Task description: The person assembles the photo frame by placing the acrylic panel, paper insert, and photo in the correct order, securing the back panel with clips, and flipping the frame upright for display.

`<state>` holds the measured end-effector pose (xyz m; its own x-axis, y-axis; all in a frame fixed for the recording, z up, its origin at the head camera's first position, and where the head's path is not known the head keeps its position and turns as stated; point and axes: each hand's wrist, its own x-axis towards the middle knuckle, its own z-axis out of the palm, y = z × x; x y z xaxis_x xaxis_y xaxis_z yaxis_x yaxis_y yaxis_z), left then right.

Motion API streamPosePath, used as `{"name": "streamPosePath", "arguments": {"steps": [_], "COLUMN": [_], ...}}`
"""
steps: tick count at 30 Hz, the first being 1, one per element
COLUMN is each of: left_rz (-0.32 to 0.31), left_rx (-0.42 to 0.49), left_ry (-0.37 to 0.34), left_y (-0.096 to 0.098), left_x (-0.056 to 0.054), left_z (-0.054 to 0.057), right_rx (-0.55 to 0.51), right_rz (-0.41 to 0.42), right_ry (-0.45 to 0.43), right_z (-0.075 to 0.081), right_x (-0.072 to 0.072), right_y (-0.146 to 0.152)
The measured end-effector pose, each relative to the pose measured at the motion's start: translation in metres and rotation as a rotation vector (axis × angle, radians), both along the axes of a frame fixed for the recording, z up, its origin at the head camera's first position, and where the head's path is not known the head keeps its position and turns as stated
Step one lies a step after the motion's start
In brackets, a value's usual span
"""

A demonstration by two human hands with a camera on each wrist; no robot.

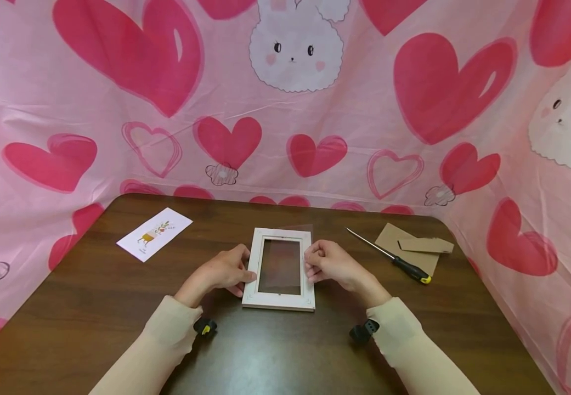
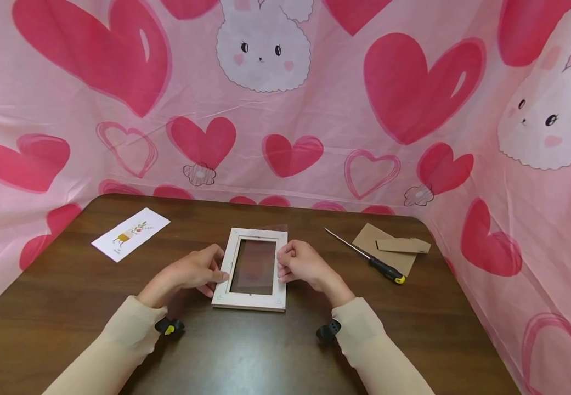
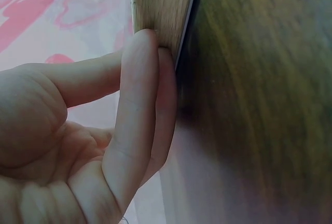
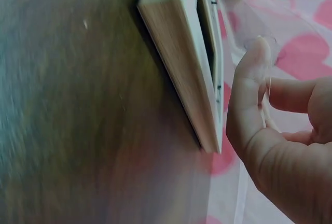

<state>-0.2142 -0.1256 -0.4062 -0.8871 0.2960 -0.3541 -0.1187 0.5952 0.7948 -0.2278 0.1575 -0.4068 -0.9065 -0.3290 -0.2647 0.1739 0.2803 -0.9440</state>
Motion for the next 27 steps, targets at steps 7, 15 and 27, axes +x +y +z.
{"name": "streamPosePath", "arguments": {"steps": [7, 15, 27], "left_rz": [-0.011, -0.012, -0.007], "left_rx": [0.001, 0.004, 0.005], "left_ry": [0.004, -0.001, 0.001], "left_y": [-0.001, -0.001, -0.001], "left_x": [0.000, 0.000, -0.001], "left_z": [0.001, 0.002, 0.001], "right_rx": [-0.020, -0.013, 0.302], "right_rz": [0.034, 0.038, -0.006], "right_ry": [-0.017, -0.011, 0.125], "right_z": [-0.002, -0.004, -0.003], "right_x": [0.002, 0.005, 0.012], "right_y": [-0.012, -0.020, -0.031]}}
